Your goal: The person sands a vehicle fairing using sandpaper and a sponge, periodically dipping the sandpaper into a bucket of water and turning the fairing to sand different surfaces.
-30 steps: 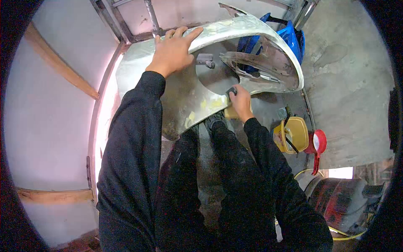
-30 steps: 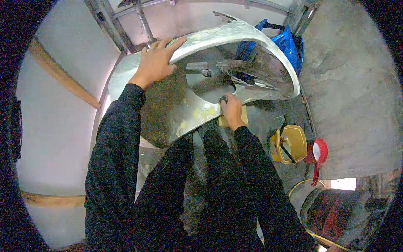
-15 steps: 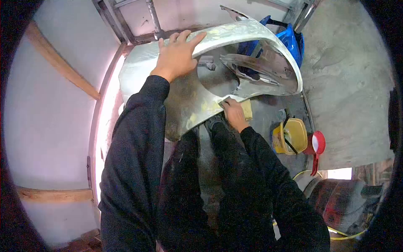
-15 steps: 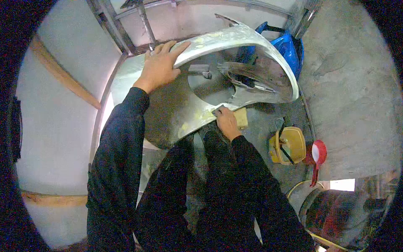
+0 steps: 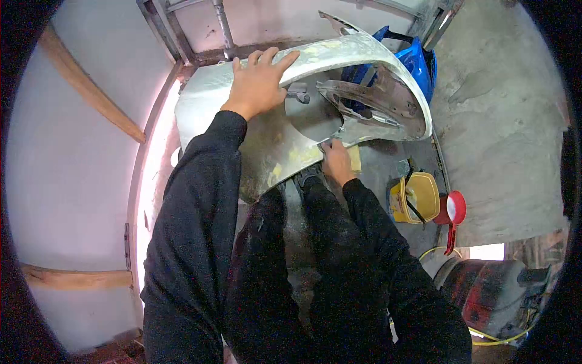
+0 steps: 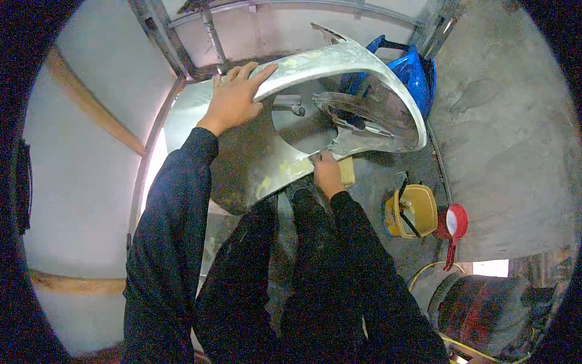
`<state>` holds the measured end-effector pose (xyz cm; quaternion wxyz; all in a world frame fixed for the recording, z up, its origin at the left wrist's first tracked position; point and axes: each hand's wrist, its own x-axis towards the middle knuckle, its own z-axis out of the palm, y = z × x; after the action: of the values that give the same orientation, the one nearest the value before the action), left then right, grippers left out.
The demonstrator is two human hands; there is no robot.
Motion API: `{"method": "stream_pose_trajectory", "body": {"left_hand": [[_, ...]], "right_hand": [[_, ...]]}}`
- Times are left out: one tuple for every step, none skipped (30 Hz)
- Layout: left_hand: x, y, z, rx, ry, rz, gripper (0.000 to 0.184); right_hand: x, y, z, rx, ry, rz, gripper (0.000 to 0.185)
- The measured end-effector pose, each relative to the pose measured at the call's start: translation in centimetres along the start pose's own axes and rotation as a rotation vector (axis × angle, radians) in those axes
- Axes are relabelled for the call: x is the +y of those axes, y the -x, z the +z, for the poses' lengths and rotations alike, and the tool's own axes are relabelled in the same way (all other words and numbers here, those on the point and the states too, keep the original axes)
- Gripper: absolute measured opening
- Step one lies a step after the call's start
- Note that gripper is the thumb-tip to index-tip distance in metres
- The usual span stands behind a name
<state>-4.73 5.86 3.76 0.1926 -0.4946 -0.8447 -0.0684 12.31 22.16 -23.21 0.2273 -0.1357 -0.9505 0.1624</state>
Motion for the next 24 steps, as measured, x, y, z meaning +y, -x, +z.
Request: {"method": "stream_pose_trajectory", "body": {"left_hand": [[0.0,0.1,-0.2,-0.009,0.009,-0.002,0.084],[0.1,0.1,-0.5,-0.020,0.017,-0.006,0.086],[0.1,0.0,-0.5,-0.024,0.030,-0.014,0.087],[0.2,0.0,-0.5,-0.033,0.039,-0.008,0.090],[0.0,0.1,-0.5,-0.047,0.046,0.002,0.093],[-0.2,0.0,-0.8,-0.054,0.049,0.010,0.096],[-0.6,-0.2,-1.2,-0.093,0.058,0.035,0.098],[-0.9,-0.6,-1.6,-0.140,0.065,0.062,0.099],[-1.2,-0.8,-2.0,-0.188,0.075,0.086,0.101],[-1.8,-1.0,-2.1,-0.186,0.093,0.109,0.102],[-2.3,-1.1,-2.2,-0.181,0.116,0.132,0.103],[-2.6,-0.8,-2.0,-0.177,0.142,0.157,0.104],[-2.4,-0.1,-1.8,-0.112,0.125,0.144,0.103],[-2.3,0.2,-1.7,-0.077,0.117,0.145,0.101],[-2.1,0.5,-1.7,-0.053,0.109,0.148,0.100],[-2.0,0.4,-1.7,-0.037,0.103,0.147,0.099],[-2.0,0.1,-1.7,-0.032,0.121,0.147,0.095],[-2.0,0.0,-1.5,-0.022,0.138,0.138,0.095],[-2.1,0.2,-1.4,-0.016,0.156,0.132,0.094],[-2.3,0.3,-1.4,-0.009,0.169,0.125,0.094],[-2.2,0.4,-1.5,-0.001,0.154,0.131,0.094],[-2.0,0.5,-1.4,0.001,0.137,0.136,0.094],[-1.9,0.3,-1.6,-0.005,0.119,0.140,0.094],[-2.2,0.2,-1.4,-0.005,0.128,0.141,0.094]], "right_hand": [[-0.8,-0.3,1.8,0.011,-0.185,0.196,0.028],[-1.4,0.5,3.7,-0.126,-0.120,0.073,0.027],[-2.2,0.6,3.8,-0.128,-0.204,-0.036,0.025],[-2.6,1.0,3.7,-0.132,-0.289,-0.139,0.024],[-0.8,0.6,2.1,-0.142,-0.166,-0.267,0.023],[-0.4,0.1,0.1,-0.179,0.001,-0.097,0.024],[0.3,-0.2,0.4,-0.116,0.057,-0.069,0.024],[0.2,-0.5,0.7,-0.056,0.107,-0.037,0.024],[-0.3,0.1,3.1,-0.073,0.017,-0.139,0.022],[-2.3,0.3,3.4,-0.089,-0.063,-0.247,0.020],[-2.7,0.6,2.6,-0.098,-0.143,-0.430,0.019],[-1.9,0.8,1.7,-0.062,-0.087,-0.320,0.019],[-0.5,0.6,0.7,-0.019,-0.033,-0.208,0.018],[0.4,0.0,0.3,0.032,0.018,-0.100,0.018],[0.8,-0.2,1.0,-0.021,0.132,-0.087,0.023],[-0.4,0.0,1.4,-0.063,0.025,-0.169,0.023],[-2.0,0.7,2.2,-0.109,-0.072,-0.255,0.024],[-2.1,1.1,2.8,-0.149,-0.161,-0.342,0.024],[-1.1,1.2,2.7,-0.110,-0.142,-0.243,0.022],[0.3,0.8,2.3,-0.068,-0.125,-0.147,0.020],[1.2,0.0,1.8,-0.021,-0.114,-0.054,0.019],[1.3,-0.6,1.8,0.023,-0.109,0.041,0.019],[0.2,0.2,2.6,-0.043,-0.168,0.088,0.021],[-1.6,1.0,3.2,-0.119,-0.255,0.061,0.021]]}}
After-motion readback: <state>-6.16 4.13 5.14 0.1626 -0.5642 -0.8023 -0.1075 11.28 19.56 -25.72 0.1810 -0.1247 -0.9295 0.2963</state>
